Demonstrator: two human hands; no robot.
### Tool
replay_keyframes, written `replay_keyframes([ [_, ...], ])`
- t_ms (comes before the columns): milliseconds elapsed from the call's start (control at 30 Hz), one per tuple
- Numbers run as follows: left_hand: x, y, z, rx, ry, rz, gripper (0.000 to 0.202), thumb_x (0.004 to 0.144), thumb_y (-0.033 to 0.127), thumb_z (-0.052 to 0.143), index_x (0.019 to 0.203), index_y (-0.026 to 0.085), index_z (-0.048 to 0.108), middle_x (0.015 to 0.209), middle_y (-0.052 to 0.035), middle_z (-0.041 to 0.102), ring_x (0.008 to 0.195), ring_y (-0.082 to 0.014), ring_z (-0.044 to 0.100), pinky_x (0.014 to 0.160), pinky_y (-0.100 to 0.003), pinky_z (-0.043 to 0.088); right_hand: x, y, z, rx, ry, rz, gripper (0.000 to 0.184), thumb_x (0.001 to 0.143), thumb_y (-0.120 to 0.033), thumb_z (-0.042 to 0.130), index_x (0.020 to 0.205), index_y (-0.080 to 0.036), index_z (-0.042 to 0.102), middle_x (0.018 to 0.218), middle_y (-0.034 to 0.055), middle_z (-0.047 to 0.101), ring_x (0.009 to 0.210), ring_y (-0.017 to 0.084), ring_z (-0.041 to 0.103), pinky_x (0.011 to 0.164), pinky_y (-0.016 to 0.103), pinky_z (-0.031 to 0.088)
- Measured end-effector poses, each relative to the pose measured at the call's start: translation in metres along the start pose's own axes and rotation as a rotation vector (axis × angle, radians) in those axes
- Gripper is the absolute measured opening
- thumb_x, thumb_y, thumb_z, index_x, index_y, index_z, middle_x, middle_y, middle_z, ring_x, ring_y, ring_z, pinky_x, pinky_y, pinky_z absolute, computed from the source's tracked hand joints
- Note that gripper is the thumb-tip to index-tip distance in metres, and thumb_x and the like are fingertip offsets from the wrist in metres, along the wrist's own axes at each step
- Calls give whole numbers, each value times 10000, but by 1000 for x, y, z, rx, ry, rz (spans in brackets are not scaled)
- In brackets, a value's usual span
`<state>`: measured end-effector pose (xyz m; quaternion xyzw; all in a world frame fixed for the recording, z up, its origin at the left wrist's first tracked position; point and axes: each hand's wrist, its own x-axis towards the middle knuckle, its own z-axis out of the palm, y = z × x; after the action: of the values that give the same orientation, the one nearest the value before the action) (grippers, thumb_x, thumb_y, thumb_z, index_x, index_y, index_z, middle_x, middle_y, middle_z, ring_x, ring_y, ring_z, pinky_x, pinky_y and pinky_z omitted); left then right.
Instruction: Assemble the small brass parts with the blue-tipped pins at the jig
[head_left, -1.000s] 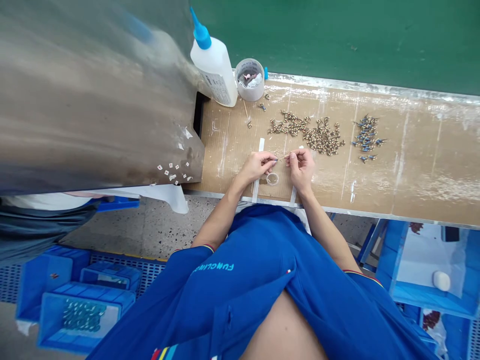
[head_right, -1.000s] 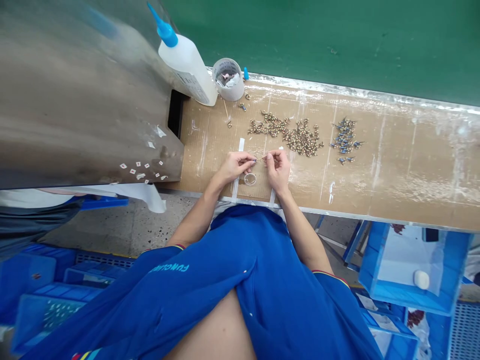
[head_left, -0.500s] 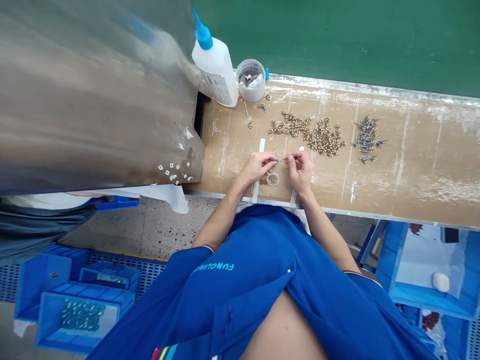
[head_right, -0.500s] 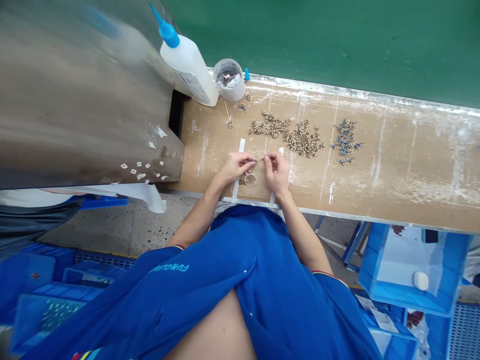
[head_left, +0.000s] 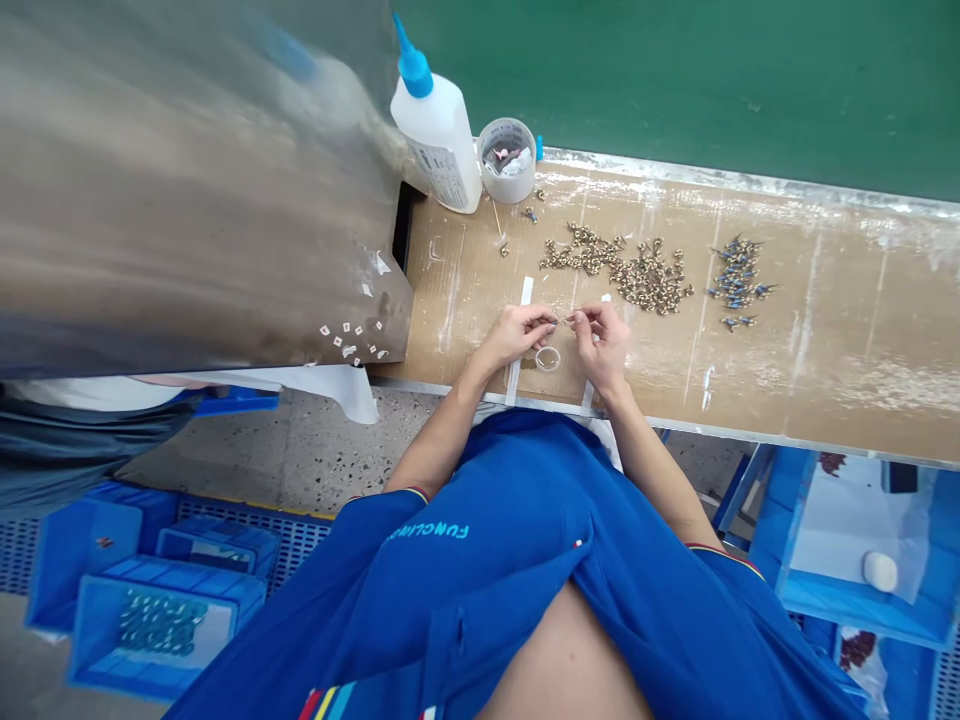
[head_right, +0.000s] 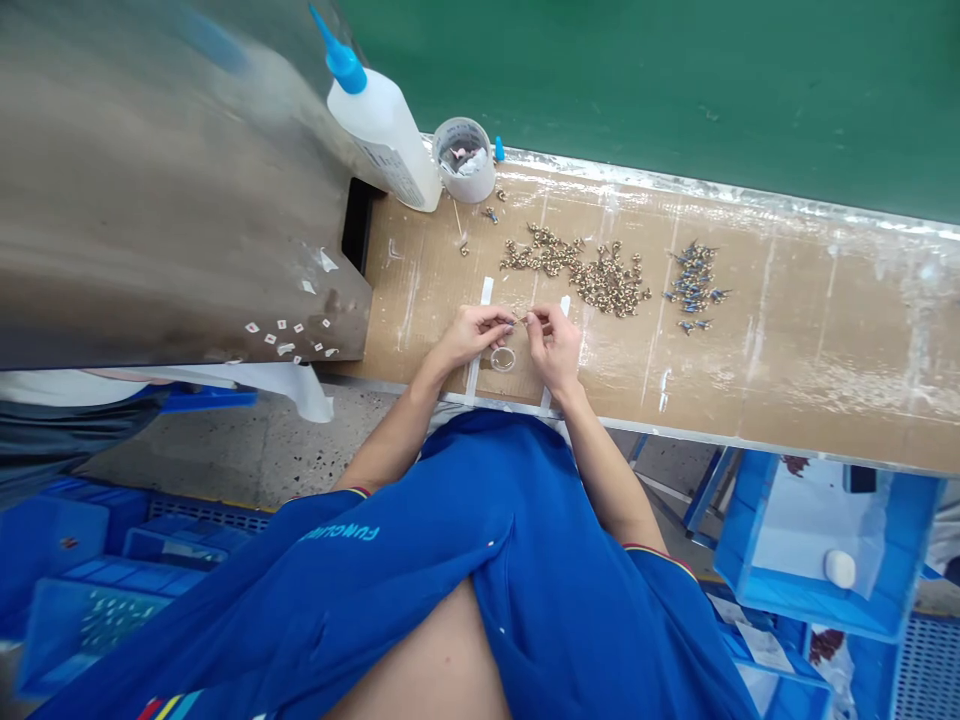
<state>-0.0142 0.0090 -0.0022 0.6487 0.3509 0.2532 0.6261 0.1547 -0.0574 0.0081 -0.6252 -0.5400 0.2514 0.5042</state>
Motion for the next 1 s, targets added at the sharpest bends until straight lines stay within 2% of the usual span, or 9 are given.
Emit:
replay_keyframes([
  [167,-1,1,0,-22,1,4,133,904,212,650,981,121,707,752,-22,712,584,-99,643,595,-206,536,-5,-7,-7,56,37,67,374,1013,-608,539,939,-248,608,822,23,706,704,159,681,615,282,537],
  [267,-1,1,0,-47,4,8,124,902,218,655,967,123,704,737,-16,702,583,-97,644,602,-206,541,-13,-16,-19,78,24,49,346,1005,-575,569,926,-242,623,812,26,694,698,165,669,613,294,538],
  [400,-1,0,0,-64,1,10,117,899,223,665,959,125,690,725,-6,690,578,-95,645,612,-208,549,-24,-28,-30,27,-105,-94,274,1018,-460,580,875,-240,656,795,34,680,711,175,641,643,325,539],
  [567,-1,2,0,-61,13,27,114,885,227,668,936,127,685,721,-4,689,578,-95,643,606,-208,550,-37,-28,-25,-77,-260,-207,167,1016,-314,585,914,-256,704,891,53,686,752,182,646,649,330,541],
  [700,-1,3,0,-64,36,18,103,885,219,660,938,132,677,719,-3,687,579,-100,648,594,-209,552,-41,-19,-23,-164,-299,-250,171,1032,-303,543,1006,-268,708,986,83,684,911,227,681,789,381,574],
  [767,-1,3,1,-70,40,6,104,888,220,662,944,133,675,712,0,682,577,-100,650,593,-210,556,-36,-11,-30,-194,-264,-236,178,1032,-343,541,1053,-260,697,1029,98,680,947,245,677,827,403,576],
  [833,-1,2,1,-79,45,-1,109,888,226,673,943,133,675,712,1,679,569,-96,649,586,-206,555,-24,-1,-41,-258,-165,-169,202,1032,-369,527,1070,-243,681,1052,106,668,906,242,662,808,401,574],
  [933,0,0,1,-80,59,-4,117,883,233,694,939,132,674,702,6,670,550,-86,637,550,-188,535,-2,18,-55,-416,13,-21,205,1025,-335,485,1068,-223,652,1052,106,638,876,238,637,816,408,563],
  [1000,1,-1,2,-77,69,-6,128,882,241,701,942,132,673,701,7,668,540,-81,631,531,-178,523,10,29,-59,-510,54,40,194,1001,-304,492,1092,-215,639,1067,112,623,936,259,633,887,441,550],
])
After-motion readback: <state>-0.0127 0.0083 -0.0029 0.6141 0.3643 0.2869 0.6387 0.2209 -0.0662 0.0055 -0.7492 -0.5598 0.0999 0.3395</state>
